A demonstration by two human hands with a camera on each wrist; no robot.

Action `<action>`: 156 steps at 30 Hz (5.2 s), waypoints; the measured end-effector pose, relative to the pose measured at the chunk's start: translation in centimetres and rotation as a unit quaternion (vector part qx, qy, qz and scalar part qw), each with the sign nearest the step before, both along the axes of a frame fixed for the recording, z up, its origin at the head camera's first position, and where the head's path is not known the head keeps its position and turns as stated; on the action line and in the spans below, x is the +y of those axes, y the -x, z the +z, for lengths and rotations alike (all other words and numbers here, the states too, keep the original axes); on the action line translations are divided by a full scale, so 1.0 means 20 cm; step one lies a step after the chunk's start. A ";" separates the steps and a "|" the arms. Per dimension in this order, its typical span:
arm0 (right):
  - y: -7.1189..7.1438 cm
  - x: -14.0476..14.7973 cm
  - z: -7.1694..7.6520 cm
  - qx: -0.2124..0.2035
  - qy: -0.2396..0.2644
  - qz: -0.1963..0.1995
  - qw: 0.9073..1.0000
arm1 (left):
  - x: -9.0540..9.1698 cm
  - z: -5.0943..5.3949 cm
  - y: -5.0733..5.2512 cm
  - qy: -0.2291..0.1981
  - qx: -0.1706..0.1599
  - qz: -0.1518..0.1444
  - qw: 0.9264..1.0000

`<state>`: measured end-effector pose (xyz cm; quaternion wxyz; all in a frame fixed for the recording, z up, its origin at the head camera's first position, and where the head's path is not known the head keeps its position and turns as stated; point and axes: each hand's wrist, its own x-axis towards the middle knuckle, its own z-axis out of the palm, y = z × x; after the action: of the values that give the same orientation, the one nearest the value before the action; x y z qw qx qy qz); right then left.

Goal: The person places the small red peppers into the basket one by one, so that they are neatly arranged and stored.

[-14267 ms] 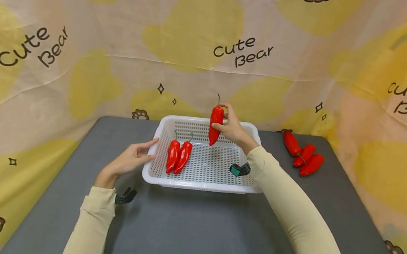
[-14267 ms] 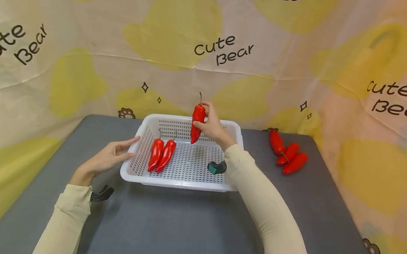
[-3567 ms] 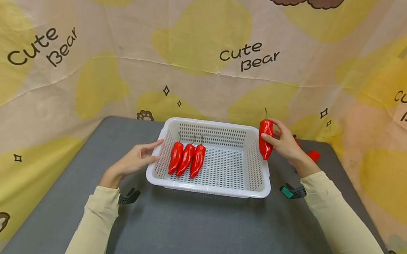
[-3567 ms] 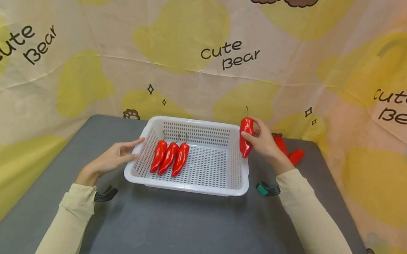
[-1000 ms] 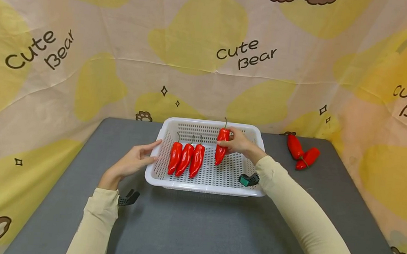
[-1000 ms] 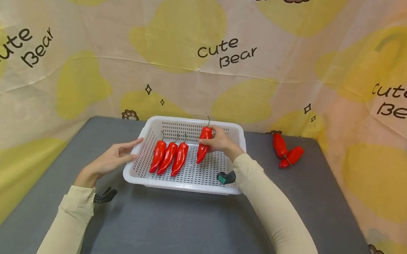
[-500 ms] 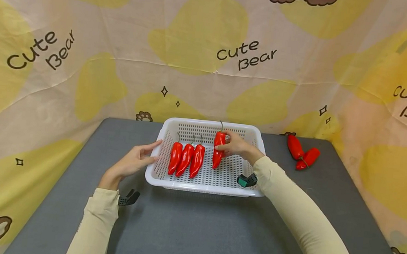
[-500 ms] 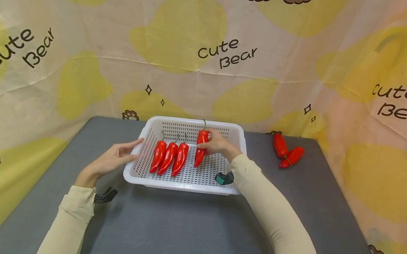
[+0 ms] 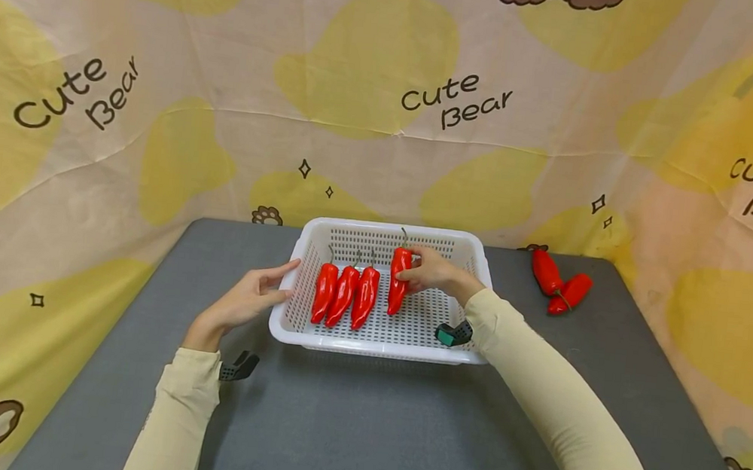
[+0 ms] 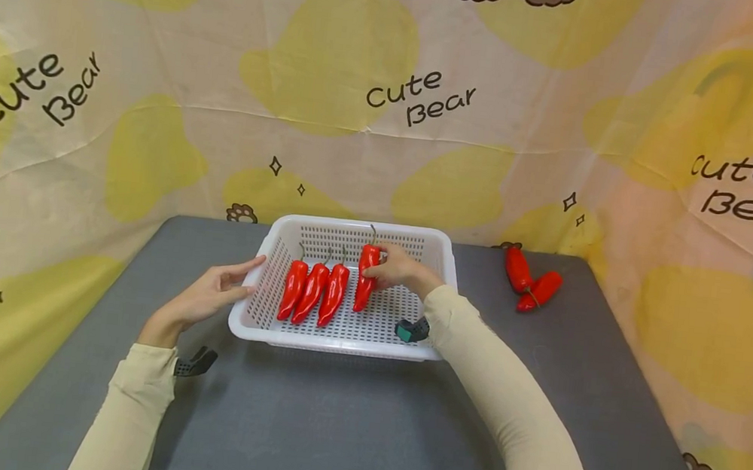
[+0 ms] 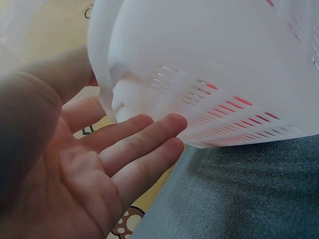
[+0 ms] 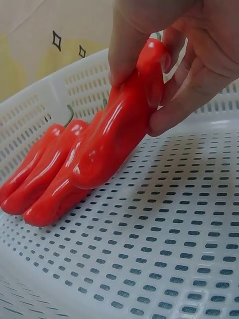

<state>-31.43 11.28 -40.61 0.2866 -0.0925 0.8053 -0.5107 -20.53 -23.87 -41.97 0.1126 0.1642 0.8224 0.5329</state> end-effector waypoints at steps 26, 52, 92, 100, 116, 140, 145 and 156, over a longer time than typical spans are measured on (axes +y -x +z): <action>-0.02 -0.04 -0.01 -0.013 -0.080 0.022 0.997 | -0.01 -0.01 0.01 0.000 0.003 -0.008 1.000; -0.01 -0.09 -0.08 -0.062 -0.105 0.021 0.992 | -0.01 -0.01 0.01 0.004 0.001 -0.003 1.000; 0.00 -0.04 -0.02 -0.036 -0.111 0.023 0.993 | -0.01 -0.01 0.01 -0.007 -0.006 -0.009 1.000; 0.01 0.01 0.04 -0.015 -0.086 0.018 0.996 | -0.01 -0.01 0.01 -0.006 -0.002 -0.007 1.000; -0.01 0.15 0.17 -0.008 -0.038 0.017 0.999 | -0.01 -0.01 0.02 -0.009 -0.019 -0.005 1.000; -0.01 0.46 0.26 0.089 -0.019 0.001 0.996 | -0.01 -0.03 0.02 -0.014 -0.022 0.004 1.000; -0.01 0.54 0.28 0.102 -0.017 -0.012 0.995 | -0.01 -0.03 0.02 -0.016 -0.023 0.006 1.000; 0.00 0.71 0.28 0.112 -0.033 -0.045 0.992 | -0.02 -0.03 0.03 -0.012 -0.021 0.004 1.000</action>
<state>-31.35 25.57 -34.98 0.1741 -0.1036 0.8520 -0.4829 -21.07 -24.17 -42.49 0.1260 0.1510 0.8139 0.5468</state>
